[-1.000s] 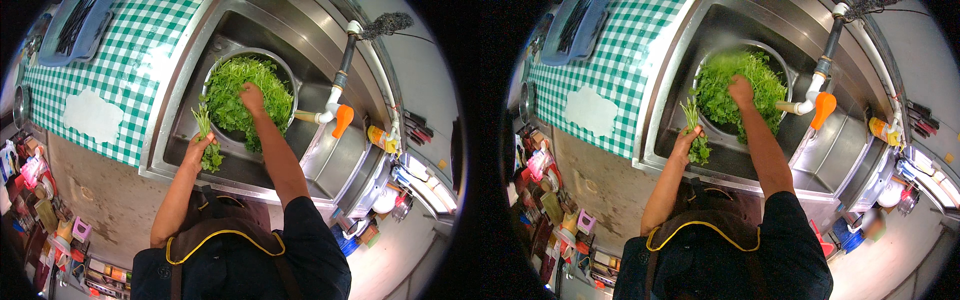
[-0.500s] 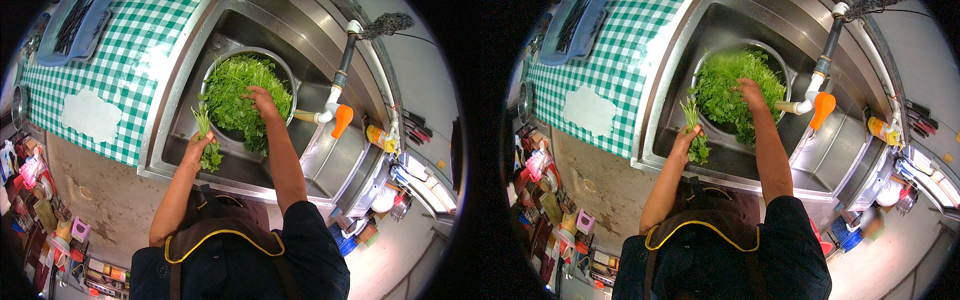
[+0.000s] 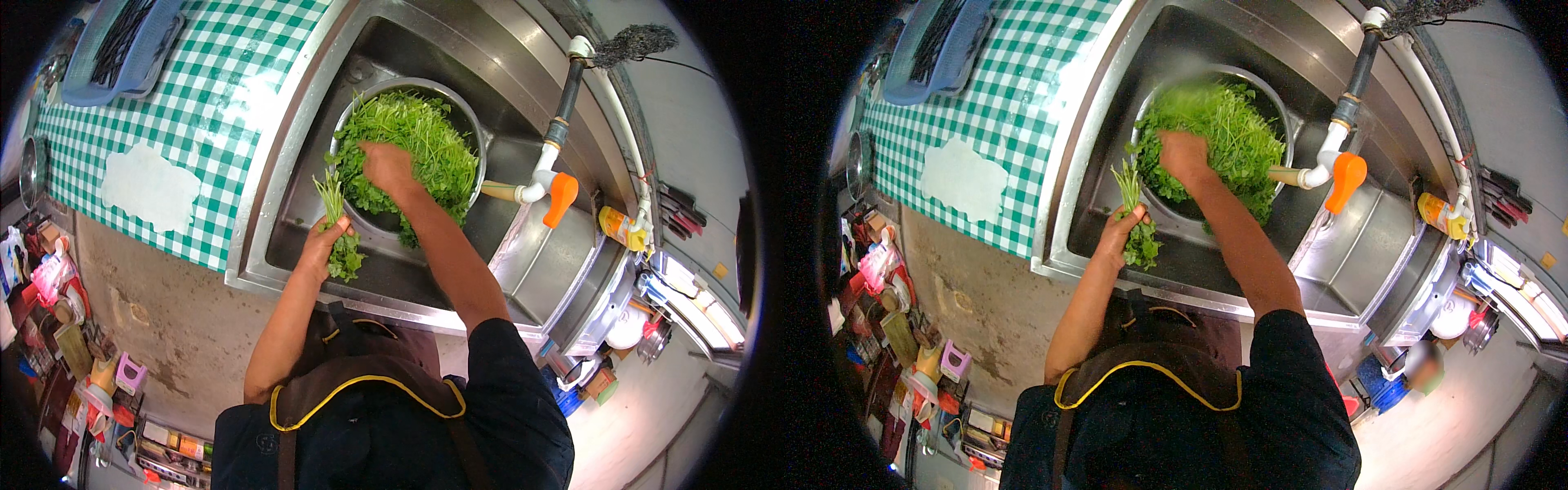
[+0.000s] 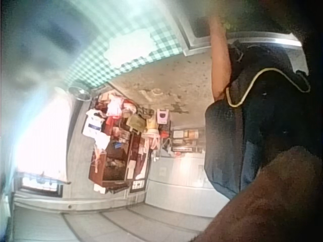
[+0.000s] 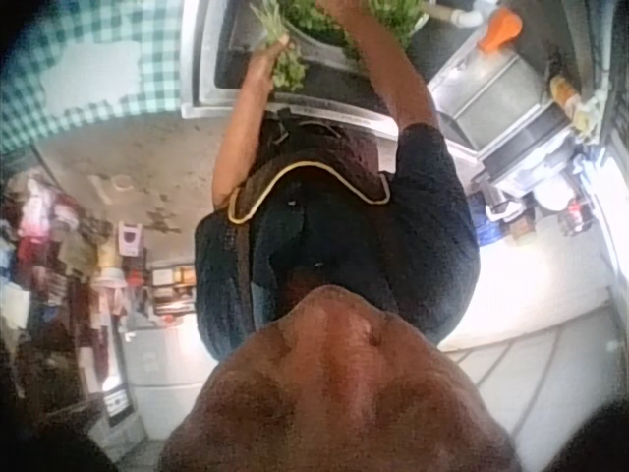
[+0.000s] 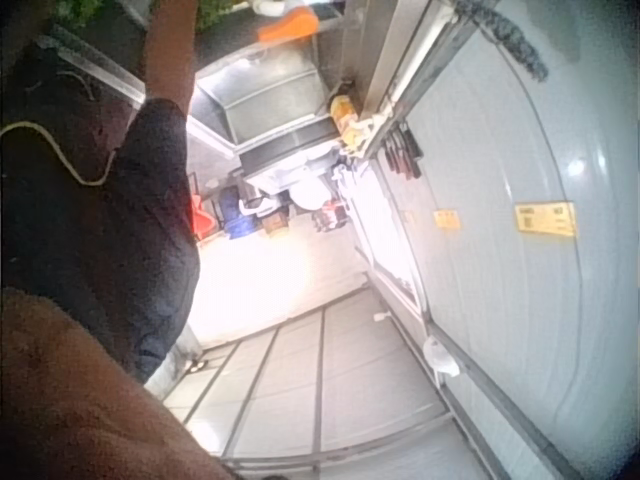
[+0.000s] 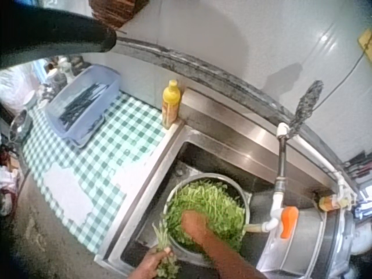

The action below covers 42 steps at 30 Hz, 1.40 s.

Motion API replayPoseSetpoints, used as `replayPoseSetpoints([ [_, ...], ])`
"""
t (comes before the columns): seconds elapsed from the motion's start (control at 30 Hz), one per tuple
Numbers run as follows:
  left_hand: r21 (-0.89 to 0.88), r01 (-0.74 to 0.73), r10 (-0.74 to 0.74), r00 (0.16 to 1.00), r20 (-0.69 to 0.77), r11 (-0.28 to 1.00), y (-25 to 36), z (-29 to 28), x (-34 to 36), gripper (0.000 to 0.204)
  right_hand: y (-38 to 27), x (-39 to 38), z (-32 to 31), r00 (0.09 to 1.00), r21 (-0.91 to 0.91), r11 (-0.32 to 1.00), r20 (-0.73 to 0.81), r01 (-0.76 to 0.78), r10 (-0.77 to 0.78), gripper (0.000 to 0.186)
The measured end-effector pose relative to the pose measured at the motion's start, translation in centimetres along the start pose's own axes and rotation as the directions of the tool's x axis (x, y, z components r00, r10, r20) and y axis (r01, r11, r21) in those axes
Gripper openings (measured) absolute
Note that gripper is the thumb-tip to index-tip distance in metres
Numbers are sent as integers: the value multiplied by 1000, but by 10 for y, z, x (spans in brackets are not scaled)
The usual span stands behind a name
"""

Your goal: The person stands at a kitchen sink and washes leafy green vegetables by hand. They repeatedly pick up bunches from a metal bowl, rinse them under running water, and place them back into the bowl. A second person briefly appears in the background.

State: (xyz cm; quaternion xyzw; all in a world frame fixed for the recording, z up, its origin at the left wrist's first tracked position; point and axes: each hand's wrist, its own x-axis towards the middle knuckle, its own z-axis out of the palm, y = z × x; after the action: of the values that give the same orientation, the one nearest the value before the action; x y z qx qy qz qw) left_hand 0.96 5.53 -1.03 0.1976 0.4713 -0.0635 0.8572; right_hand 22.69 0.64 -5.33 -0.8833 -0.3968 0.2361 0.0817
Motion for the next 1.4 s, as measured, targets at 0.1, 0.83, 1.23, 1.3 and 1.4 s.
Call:
replayPoseSetpoints([
  [0.1,-2,-8,8,1000,10,1000,-1,-2,0,19,1,1,10,969,-112,992,245,52,-23,22],
  [0.83,67,-39,40,999,-10,997,-6,1,4,23,96,-27,-20,932,209,974,-328,-86,153,30],
  [1.23,22,-33,33,999,-16,999,-2,1,3,23,43,8,0,980,94,995,-197,17,2,21],
  [1.3,6,-21,22,999,-31,1000,-3,-1,1,23,50,2,-1,983,153,988,-176,-23,50,20],
  [1.4,-8,7,-8,999,-38,1000,-4,-2,2,22,56,1,2,977,201,978,-214,52,-8,18],
])
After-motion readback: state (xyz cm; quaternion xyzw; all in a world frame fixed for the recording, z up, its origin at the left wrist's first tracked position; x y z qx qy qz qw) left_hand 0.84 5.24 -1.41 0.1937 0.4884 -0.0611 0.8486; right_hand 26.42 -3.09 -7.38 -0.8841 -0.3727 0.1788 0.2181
